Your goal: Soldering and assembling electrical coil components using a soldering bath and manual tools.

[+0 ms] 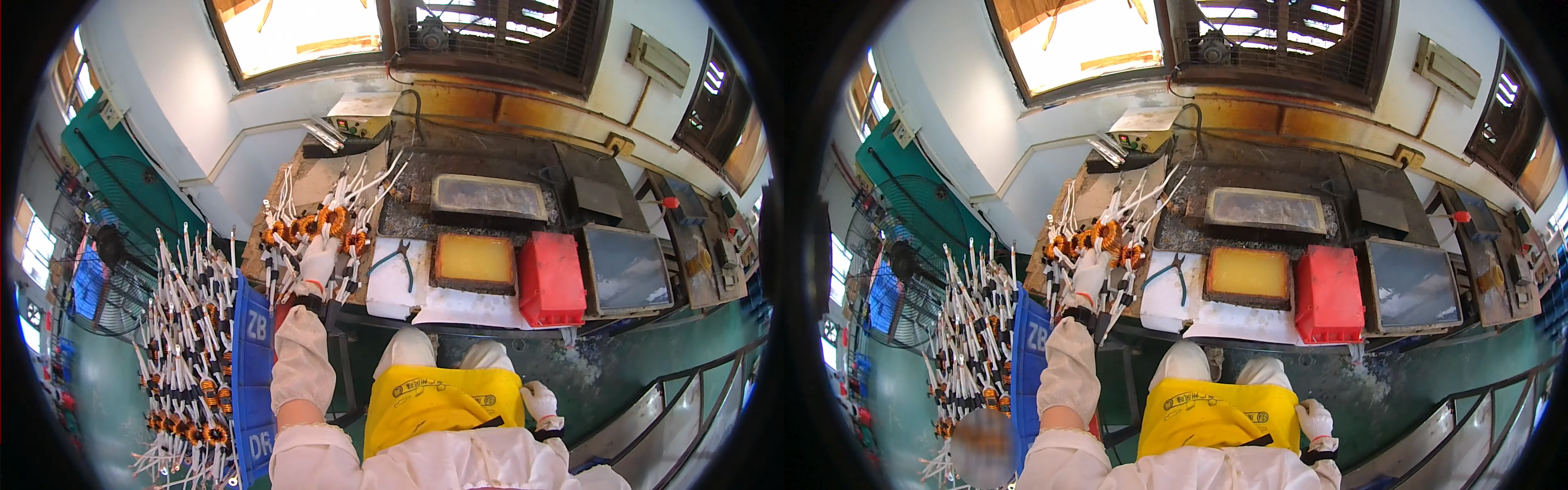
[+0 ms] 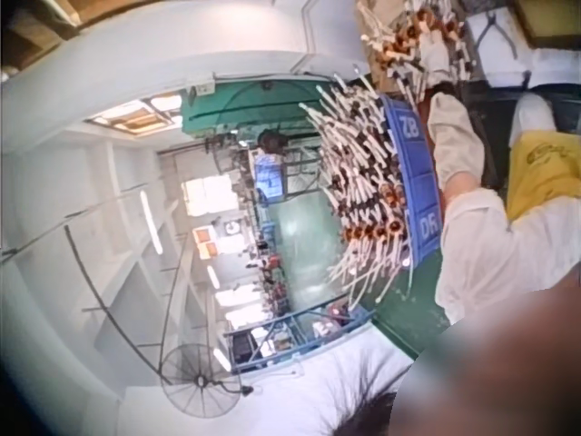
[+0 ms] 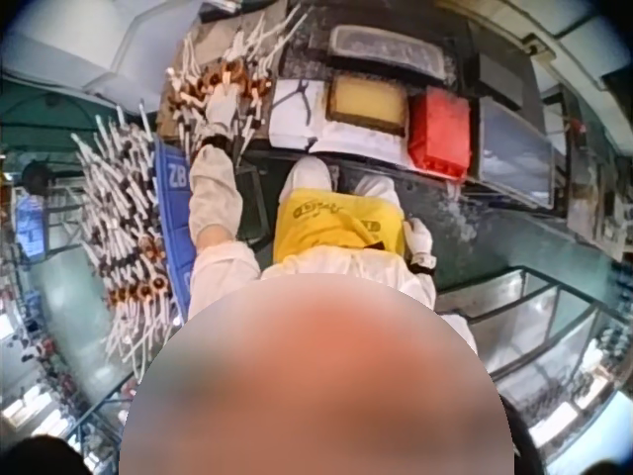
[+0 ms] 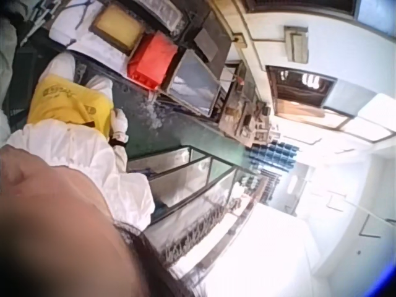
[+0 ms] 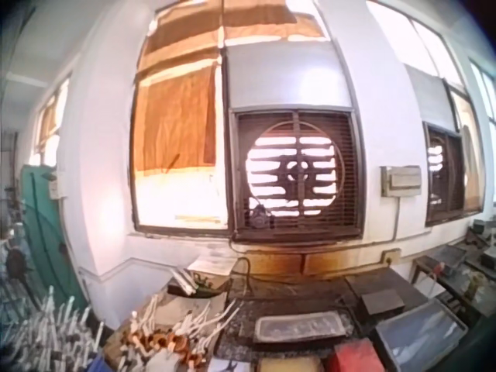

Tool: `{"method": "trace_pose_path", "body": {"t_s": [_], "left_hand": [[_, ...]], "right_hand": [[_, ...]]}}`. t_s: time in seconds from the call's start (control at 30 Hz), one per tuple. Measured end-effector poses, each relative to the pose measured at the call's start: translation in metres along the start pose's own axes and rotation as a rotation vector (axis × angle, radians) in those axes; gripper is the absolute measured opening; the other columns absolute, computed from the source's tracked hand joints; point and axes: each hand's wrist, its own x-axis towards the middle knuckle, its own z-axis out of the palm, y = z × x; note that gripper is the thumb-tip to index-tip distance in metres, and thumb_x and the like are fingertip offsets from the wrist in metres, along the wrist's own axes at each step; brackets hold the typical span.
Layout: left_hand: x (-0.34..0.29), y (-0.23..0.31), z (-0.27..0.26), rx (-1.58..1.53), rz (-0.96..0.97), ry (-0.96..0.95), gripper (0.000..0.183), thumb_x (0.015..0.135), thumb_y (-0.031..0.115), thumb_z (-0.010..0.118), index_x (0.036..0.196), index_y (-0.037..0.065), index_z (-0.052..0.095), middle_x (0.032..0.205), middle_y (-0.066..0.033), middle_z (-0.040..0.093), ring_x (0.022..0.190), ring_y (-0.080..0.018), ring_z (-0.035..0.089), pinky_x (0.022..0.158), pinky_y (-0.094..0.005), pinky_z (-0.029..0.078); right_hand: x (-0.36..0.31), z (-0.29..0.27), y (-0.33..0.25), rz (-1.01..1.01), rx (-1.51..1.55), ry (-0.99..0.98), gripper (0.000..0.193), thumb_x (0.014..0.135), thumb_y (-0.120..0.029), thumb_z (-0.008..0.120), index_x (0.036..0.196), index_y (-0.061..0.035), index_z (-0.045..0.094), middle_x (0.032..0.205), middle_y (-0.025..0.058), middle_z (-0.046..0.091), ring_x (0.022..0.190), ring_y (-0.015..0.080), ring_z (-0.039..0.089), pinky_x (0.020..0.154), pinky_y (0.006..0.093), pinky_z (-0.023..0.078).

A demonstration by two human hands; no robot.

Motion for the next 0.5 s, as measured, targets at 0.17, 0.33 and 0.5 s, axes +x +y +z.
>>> {"method": "trace_pose_path", "body": {"t_s": [0.17, 0.33, 0.5], "left_hand": [[-0.016, 0.029, -0.033, -0.579, -0.004, -0.189, 0.022, 0.091, 0.025, 0.055, 0.094, 0.004, 0.060, 0.074, 0.0004, 0.059, 0.062, -0.0079, 0.053, 0.057, -0.0241, 0.042], [-0.064, 0.088, -0.061, -0.710, 0.002, -0.420, 0.022, 0.090, 0.022, 0.057, 0.102, 0.004, 0.060, 0.074, 0.0002, 0.058, 0.062, -0.0063, 0.053, 0.055, -0.0200, 0.042], [-0.131, 0.127, -0.045, -0.775, 0.013, -0.798, 0.021, 0.088, 0.017, 0.057, 0.102, 0.002, 0.059, 0.074, -0.0005, 0.058, 0.060, -0.0072, 0.053, 0.053, -0.0206, 0.043]], "right_hand": [[-0.005, -0.018, -0.018, 0.010, 0.027, 0.028, 0.026, 0.081, -0.030, 0.059, 0.093, -0.0088, 0.068, 0.092, 0.0154, 0.067, 0.086, 0.0337, 0.064, 0.078, 0.0409, 0.051], [-0.001, -0.066, -0.058, -0.103, 0.229, 0.379, 0.019, 0.082, -0.018, 0.062, 0.097, -0.0065, 0.065, 0.094, 0.0147, 0.066, 0.086, 0.0324, 0.064, 0.078, 0.0379, 0.051], [-0.004, -0.141, -0.183, -0.814, 0.088, 0.717, 0.021, 0.075, -0.004, 0.064, 0.097, -0.0057, 0.063, 0.097, 0.0111, 0.063, 0.095, 0.0315, 0.060, 0.087, 0.0392, 0.047]]}}
